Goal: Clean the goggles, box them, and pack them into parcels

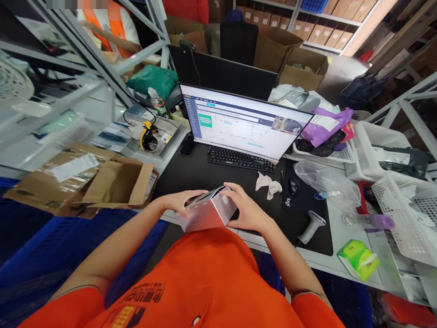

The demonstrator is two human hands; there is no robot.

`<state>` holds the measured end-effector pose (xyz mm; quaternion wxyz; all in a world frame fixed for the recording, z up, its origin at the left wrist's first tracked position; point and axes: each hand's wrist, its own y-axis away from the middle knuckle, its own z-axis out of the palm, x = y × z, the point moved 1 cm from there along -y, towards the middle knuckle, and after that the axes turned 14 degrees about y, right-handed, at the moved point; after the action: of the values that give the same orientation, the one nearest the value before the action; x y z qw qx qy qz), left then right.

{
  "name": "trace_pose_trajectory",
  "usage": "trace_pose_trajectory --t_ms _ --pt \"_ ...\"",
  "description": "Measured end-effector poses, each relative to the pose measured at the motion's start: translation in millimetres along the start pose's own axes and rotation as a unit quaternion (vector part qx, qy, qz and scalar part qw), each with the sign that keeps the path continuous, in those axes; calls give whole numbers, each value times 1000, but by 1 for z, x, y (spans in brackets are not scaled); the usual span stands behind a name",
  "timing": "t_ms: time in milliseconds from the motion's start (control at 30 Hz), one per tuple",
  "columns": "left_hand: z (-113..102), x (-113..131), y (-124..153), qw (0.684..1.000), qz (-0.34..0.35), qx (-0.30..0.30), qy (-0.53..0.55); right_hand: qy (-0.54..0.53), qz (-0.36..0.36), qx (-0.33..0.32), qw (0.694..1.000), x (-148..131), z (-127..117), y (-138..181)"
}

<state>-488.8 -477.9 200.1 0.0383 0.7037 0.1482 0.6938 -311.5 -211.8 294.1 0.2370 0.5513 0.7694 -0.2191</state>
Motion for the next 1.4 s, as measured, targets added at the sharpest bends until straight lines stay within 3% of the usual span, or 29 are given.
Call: trace_pose_trajectory --t_ms 167,233,367,433,500,600,700,800,900,1000,1133,1400 --pt "3 -8 -1 973 -121 -143 133 -98 27 -18 995 13 35 1" --pt "5 -23 0 947 -182 -157 213 -176 63 -22 982 26 56 6" --pt "7 -60 10 910 -251 -28 329 -335 176 -13 925 59 99 19" --pt "12 -76 15 897 -221 43 380 -408 250 19 878 74 118 28" --pt "24 -88 16 899 -162 92 397 -485 326 56 810 86 135 36" --pt "49 -103 8 936 -80 153 308 -571 430 71 696 98 158 49" --pt "71 -118 -3 967 -56 196 151 -584 491 65 644 105 173 57" --pt "79 -122 -11 970 -57 234 -2 -573 509 68 638 112 179 60" --pt "75 -107 -19 947 -28 258 -189 -561 524 74 637 119 182 57" --pt "71 -83 -34 924 -2 216 -316 -550 533 80 638 123 181 52" --pt "67 -67 -51 929 -23 150 -339 -549 533 75 639 126 177 47" --pt "62 -66 -52 916 -64 143 -370 -547 537 79 637 125 177 48"
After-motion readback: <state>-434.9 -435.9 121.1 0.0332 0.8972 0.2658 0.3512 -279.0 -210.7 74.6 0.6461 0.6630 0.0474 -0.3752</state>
